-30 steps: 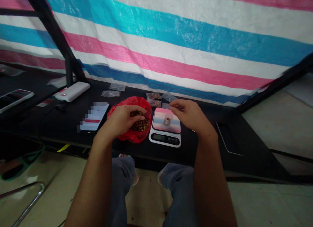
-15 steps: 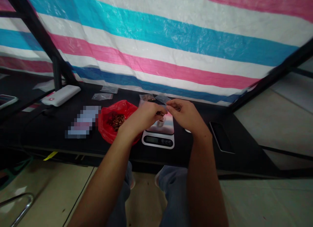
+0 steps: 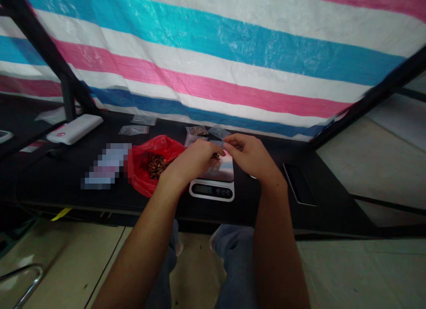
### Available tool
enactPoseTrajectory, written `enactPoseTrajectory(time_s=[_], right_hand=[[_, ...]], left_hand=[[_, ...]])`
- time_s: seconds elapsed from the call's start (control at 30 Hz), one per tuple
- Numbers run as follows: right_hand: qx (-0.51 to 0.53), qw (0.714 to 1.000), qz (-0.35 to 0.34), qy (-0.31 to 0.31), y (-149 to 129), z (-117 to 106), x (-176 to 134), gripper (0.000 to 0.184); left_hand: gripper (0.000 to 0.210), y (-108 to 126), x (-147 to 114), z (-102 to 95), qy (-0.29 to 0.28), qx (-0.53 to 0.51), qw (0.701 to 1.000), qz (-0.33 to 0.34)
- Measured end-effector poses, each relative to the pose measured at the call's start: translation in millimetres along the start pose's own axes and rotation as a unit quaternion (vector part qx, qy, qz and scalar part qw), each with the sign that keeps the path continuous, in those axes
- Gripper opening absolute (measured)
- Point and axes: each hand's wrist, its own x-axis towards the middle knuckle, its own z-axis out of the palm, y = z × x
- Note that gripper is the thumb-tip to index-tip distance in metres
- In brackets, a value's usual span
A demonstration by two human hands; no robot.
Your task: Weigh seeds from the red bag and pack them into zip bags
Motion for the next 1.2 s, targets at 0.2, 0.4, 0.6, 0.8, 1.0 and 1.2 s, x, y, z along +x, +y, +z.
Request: enactPoseTrajectory(time_s=[0.2, 0.4, 0.6, 0.8, 1.0, 1.2], right_hand=[[0.015, 1.0, -0.002, -0.004, 2.1, 0.5, 0.1, 0.022], [0.016, 1.0, -0.007, -0.003, 5.4, 0.0, -1.5, 0.022], [0.028, 1.0, -0.001, -0.005, 5.1, 0.8, -1.4, 0.022], [0.016, 1.0, -0.007, -0.007, 3.5, 0.6, -0.8, 0.021], [0.008, 1.0, -0.011, 0.004, 3.6, 0.3, -1.5, 0.022], [-0.009, 1.0, -0.01, -0.003, 5.5, 0.5, -1.2, 0.025]], left_hand=[[0.029, 2.9, -3.0, -3.7, 0.011, -0.007, 1.0, -0.004], [0.029, 6.8, -3.2, -5.2, 0.012, -0.027, 1.0, 0.0], [0.032, 5.5, -1.8, -3.2, 0.013, -0.038, 0.999, 0.017], [0.03, 3.5, 0.9, 0.1, 0.029, -0.048, 0.998, 0.034], [0.022, 3.6, 2.0, 3.3, 0.043, -0.061, 0.997, 0.025], [0.02, 7.2, -4.0, -1.0, 0.071, -0.096, 0.993, 0.026]])
